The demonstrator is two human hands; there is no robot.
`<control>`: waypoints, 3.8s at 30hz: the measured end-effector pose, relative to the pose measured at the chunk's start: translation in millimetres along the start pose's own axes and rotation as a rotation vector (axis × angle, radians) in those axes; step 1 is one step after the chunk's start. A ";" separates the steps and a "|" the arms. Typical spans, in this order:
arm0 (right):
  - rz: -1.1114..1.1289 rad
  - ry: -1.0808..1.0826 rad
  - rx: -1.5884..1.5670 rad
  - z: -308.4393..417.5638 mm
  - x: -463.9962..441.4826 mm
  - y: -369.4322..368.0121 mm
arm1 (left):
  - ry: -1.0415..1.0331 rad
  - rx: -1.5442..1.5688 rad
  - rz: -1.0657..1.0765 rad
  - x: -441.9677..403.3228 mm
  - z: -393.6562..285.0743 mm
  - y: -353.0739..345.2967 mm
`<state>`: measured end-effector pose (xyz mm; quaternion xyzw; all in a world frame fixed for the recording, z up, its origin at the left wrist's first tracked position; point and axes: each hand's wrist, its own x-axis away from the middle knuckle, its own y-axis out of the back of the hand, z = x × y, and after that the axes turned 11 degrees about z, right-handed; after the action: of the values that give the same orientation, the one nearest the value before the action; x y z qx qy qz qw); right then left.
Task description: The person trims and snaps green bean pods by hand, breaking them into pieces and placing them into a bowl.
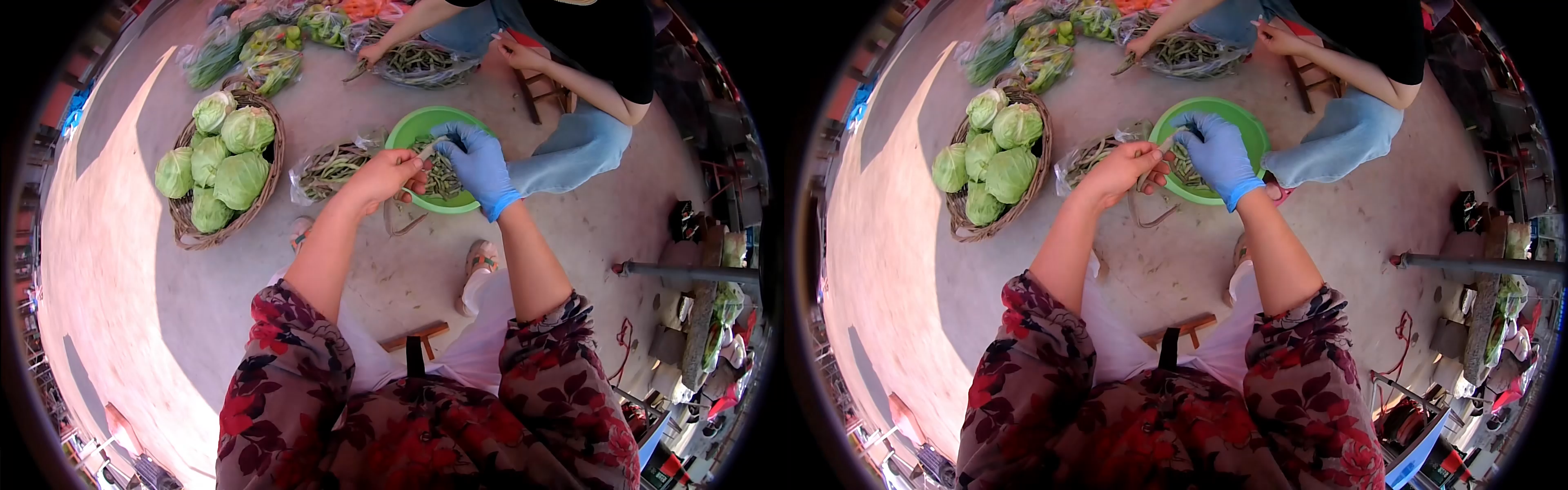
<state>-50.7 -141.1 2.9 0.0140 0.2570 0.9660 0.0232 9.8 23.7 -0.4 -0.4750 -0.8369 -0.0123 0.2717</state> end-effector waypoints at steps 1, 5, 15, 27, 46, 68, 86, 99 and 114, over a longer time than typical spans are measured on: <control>-0.034 -0.007 0.025 3.7 0.5 4.4 | -0.015 -0.052 -0.012 -0.4 0.1 1.9; -0.047 0.365 0.412 1.8 -1.3 7.3 | -0.141 -0.405 -0.130 -4.2 8.2 6.1; -0.186 0.016 -0.540 0.8 -2.8 -27.2 | -0.181 0.512 0.003 -1.7 0.6 -4.6; -0.463 0.110 0.203 -11.8 -9.4 9.7 | -0.178 0.362 -0.022 -2.1 -5.4 -4.1; 0.003 0.336 0.598 -10.0 -2.9 0.6 | -0.183 -0.255 -0.243 -10.8 6.3 -1.4; -0.208 -0.029 -0.855 7.4 -5.2 -15.2 | -0.213 0.526 -0.036 -8.4 0.3 -2.5; -0.098 0.238 0.281 8.3 2.7 6.2 | -0.091 0.458 -0.063 -14.0 -2.0 -11.6; -0.134 0.545 0.387 9.5 3.0 3.8 | -0.058 0.348 -0.030 -17.4 3.1 -2.1; -0.169 0.108 -0.623 0.7 0.1 -20.5 | -0.277 0.500 0.015 -13.9 0.4 -10.3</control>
<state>-50.0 -123.0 -6.7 -0.0662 -0.0499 0.9922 0.0927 6.9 7.1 -4.8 -0.3964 -0.8397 0.2614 0.2637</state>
